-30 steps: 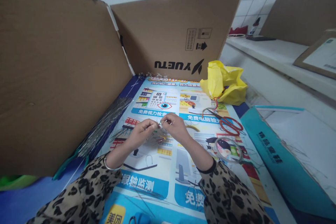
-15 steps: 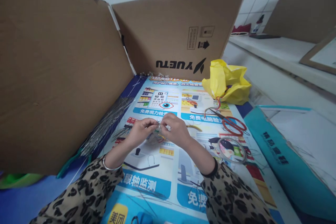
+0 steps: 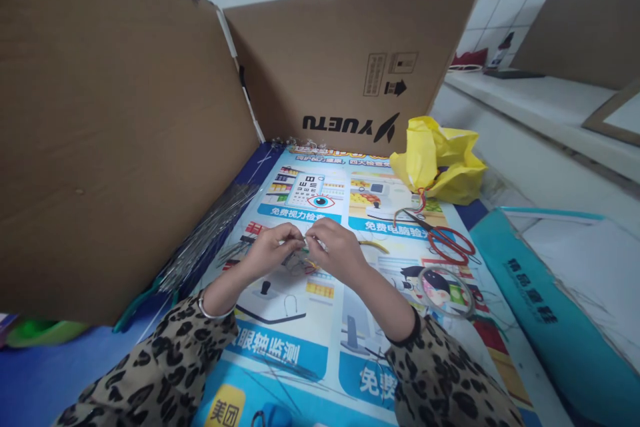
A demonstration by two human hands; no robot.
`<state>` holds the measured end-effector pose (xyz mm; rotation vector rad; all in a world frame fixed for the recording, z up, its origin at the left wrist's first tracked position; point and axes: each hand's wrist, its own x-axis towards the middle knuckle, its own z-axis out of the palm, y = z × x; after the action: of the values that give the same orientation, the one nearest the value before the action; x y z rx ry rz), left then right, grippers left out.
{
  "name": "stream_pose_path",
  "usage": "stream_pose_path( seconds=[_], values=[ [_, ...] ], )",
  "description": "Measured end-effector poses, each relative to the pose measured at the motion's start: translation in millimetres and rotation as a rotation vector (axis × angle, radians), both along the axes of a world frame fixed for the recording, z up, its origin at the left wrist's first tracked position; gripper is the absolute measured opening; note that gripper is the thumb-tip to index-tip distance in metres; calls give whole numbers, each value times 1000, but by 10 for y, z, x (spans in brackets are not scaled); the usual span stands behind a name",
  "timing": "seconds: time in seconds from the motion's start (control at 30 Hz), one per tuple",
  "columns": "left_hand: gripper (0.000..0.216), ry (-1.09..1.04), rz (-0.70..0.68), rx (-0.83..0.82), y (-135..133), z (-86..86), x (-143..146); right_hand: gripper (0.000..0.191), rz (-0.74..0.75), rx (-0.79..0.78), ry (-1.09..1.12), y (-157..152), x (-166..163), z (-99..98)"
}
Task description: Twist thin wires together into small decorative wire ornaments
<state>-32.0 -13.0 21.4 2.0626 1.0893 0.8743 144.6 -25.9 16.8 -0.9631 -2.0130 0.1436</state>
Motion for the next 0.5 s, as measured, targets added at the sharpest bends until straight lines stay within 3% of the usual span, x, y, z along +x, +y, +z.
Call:
stream_pose_path(
  seconds=[0.33, 0.5],
  values=[
    [7, -38, -46, -43, 25, 3, -29, 18, -9, 40, -109, 33, 9, -115],
    [6, -145, 20, -138, 15, -3, 5, 15, -32, 60, -115, 8, -19, -110]
  ],
)
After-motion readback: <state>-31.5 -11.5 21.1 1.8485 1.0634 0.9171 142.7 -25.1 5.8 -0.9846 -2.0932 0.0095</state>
